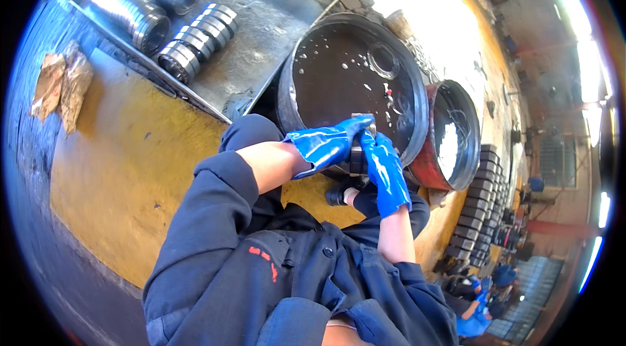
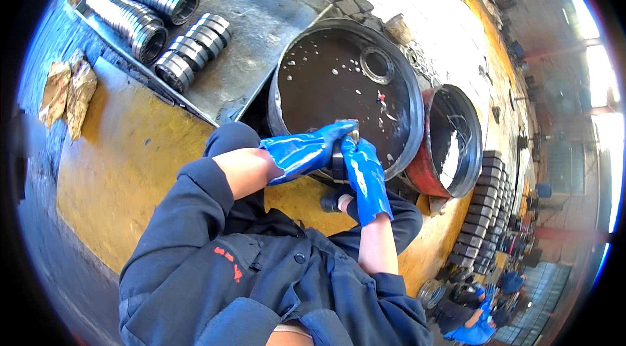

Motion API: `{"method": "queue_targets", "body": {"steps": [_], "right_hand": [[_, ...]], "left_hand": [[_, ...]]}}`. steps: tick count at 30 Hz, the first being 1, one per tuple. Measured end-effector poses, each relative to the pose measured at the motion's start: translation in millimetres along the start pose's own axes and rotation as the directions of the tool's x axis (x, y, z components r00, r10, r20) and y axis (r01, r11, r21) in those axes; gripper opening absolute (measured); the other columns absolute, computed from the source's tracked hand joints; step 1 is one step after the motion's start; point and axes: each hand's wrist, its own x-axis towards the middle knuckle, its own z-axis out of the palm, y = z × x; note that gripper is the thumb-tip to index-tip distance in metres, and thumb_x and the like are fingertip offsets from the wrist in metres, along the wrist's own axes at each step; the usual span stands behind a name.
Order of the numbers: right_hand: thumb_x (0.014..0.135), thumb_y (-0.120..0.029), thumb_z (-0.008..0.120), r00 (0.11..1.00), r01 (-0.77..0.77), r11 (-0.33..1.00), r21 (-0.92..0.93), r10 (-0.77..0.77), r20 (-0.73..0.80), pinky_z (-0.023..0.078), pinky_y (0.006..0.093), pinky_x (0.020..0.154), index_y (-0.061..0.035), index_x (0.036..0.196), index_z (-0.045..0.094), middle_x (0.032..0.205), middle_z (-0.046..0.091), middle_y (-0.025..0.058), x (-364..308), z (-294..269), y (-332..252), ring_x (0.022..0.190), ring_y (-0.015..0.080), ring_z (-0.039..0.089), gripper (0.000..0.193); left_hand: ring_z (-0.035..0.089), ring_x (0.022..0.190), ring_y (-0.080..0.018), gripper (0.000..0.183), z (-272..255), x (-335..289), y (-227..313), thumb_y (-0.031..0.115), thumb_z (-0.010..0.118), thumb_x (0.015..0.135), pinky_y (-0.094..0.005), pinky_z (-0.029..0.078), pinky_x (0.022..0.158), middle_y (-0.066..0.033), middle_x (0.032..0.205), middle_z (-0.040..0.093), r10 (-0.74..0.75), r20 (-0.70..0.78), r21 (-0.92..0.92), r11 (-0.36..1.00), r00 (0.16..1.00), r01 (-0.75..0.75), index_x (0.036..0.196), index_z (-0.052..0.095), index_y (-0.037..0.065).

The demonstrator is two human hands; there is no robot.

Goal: The person washes metal bearings in a container of dark liquid, scrubbing them with their hands and a small brush, and then places the bearings onto a metal tray.

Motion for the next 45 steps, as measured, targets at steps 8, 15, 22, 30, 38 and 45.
{"method": "queue_targets", "body": {"steps": [8,15,22,30,38,45], "right_hand": [[0.106,-0.066,0.048,0.991,0.135,0.976,-0.173,-0.134,0.018,0.051,0.0558,0.095,0.0015,0.122,0.072,0.113,0.072,0.0338,57,5,11,0.113,0.0508,0.068,0.073],[0.106,-0.054,0.06,0.854,0.519,0.849,0.101,-0.519,-0.023,0.055,0.0476,0.089,0.0023,0.118,0.073,0.105,0.075,0.0256,48,-20,-97,0.101,0.0394,0.073,0.059],[0.104,-0.046,0.068,0.621,0.448,0.648,0.616,-0.722,0.307,0.059,0.0401,0.083,0.0022,0.12,0.073,0.106,0.078,0.0179,100,77,-191,0.093,0.0275,0.075,0.05],[0.103,-0.053,0.068,0.306,0.579,0.668,0.468,-0.71,0.634,0.058,0.0393,0.086,-0.0002,0.122,0.074,0.108,0.08,0.0136,138,230,-231,0.098,0.0223,0.075,0.057],[0.105,-0.062,0.057,0.296,0.812,0.545,0.208,-0.693,0.657,0.052,0.0479,0.092,-0.0009,0.119,0.075,0.119,0.076,0.0247,155,294,-227,0.108,0.0388,0.071,0.065],[0.106,-0.035,0.058,0.384,0.519,0.529,0.672,-0.846,0.369,0.058,0.0462,0.09,-0.0008,0.115,0.077,0.105,0.079,0.0176,202,249,-210,0.099,0.0355,0.076,0.04]], "left_hand": [[0.07,0.077,-0.0259,0.038,10,-19,6,0.034,0.045,0.116,-0.04,0.058,0.082,-0.0125,0.092,0.073,0.352,-0.056,0.042,0.936,0.934,-0.35,0.104,0.07,0.008],[0.072,0.086,-0.0188,0.039,52,-75,93,0.042,0.057,0.112,-0.035,0.058,0.085,-0.0082,0.101,0.075,0.763,-0.344,0.259,0.638,0.548,-0.725,0.112,0.074,0.007],[0.075,0.077,-0.0296,0.044,21,-177,144,0.054,0.064,0.104,-0.0523,0.065,0.07,-0.0106,0.097,0.074,0.857,-0.468,0.349,0.405,0.217,-0.845,0.114,0.069,0.012],[0.074,0.078,-0.0275,0.043,-155,-226,121,0.049,0.065,0.104,-0.0474,0.063,0.068,-0.0104,0.093,0.074,0.728,-0.677,0.457,0.301,-0.108,-0.837,0.115,0.071,0.009],[0.071,0.082,-0.02,0.044,-243,-238,109,0.048,0.056,0.111,-0.0368,0.058,0.077,-0.0076,0.094,0.076,0.611,-0.763,0.532,0.404,-0.213,-0.744,0.108,0.075,0.009],[0.064,0.083,-0.0126,0.03,-206,-221,130,0.04,0.051,0.114,-0.0287,0.053,0.075,0.0011,0.09,0.066,0.917,-0.395,0.393,0.225,0.057,-0.892,0.107,0.069,0.017]]}}
